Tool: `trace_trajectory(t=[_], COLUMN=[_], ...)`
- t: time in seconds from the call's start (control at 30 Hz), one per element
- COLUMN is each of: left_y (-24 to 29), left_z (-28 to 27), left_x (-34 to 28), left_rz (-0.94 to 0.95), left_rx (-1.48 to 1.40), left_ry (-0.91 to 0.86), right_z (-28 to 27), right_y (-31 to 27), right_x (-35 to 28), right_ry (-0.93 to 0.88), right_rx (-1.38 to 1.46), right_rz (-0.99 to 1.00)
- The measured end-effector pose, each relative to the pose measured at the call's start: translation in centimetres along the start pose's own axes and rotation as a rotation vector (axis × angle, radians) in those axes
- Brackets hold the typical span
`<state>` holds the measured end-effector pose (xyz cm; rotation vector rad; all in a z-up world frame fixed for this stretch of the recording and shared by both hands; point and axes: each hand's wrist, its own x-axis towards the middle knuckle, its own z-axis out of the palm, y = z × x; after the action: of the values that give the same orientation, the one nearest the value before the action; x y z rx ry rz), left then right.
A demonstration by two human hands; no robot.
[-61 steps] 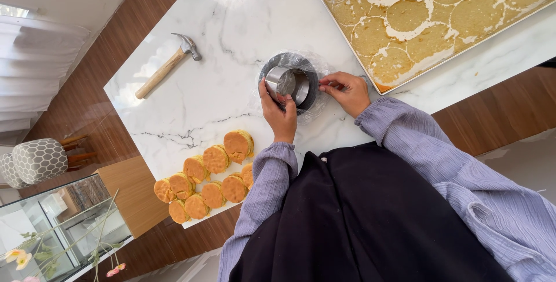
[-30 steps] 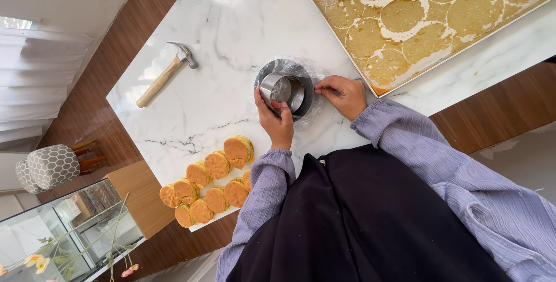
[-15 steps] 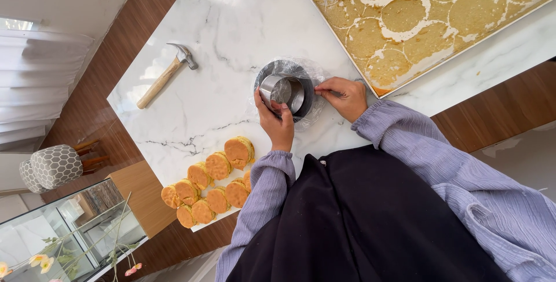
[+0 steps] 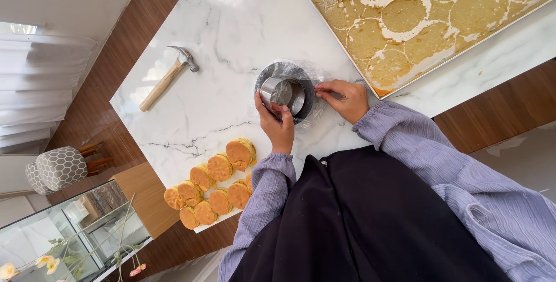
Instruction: Cleaning a metal cake ring and preparing it within a holder with plastic wrap on a bakery counter.
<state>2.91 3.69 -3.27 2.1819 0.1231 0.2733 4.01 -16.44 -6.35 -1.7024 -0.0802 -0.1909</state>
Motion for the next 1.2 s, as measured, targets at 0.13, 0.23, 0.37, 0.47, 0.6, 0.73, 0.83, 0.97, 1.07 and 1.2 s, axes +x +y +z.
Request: trace_trajectory(t=[0.13,0.23,0.37,0.47,0.6,0.73,0.83,0.97,1.07,1.2], left_y=[-0.2,-0.3,-0.4,-0.5,-0.3,-0.3,-0.5,-0.2,0.0,-0.5], left_z=[0.0,0.1,0.0,0.2,-0.1,-0.1,-0.1,-0.2,-0.2,-0.1], left_x=[-0.1,-0.1,-0.1,-0.1,-0.1,0.0,-0.1,0.0,0.1,0.1], left_rz=[0.004,0.014,0.000,-0.002,0.007,0.024,0.034,0.004,0.027,0.025], left_rx=[0.008,0.013,0.007,-0.024,-0.018,-0.006,0.002,-0.008,-0.003,0.002], left_ry=[0.001,0.002,-0.004,-0.008,-0.005,-0.007,-0.003,-0.010,-0.006,-0.008], right_z=[-0.2,-0.1,-0.3,-0.4,0.0,-0.2,-0.5,-0.4,-0.6,-0.5], right_y=[0.2,0.8,0.6,0.6,1.2,0.7,-0.2,0.3,0.1,-0.1], right_x=[0.1,0.0,-0.2,-0.4,-0.6,-0.3,0.1,0.5,0.8,1.3], right_ry=[-0.026,-0.044,-0.080,-0.096,-0.022,0.019,-0.020,-0.031,-0.020,-0.012], right_rx=[-0.042,-0.058,-0.117,-0.156,-0.002,-0.109,-0.232,-0.285,-0.355,-0.372], right_rz=[-0.015,-0.011,-0.026,-0.038,-0.057,-0.162,-0.200,-0.247,-0.320,-0.370])
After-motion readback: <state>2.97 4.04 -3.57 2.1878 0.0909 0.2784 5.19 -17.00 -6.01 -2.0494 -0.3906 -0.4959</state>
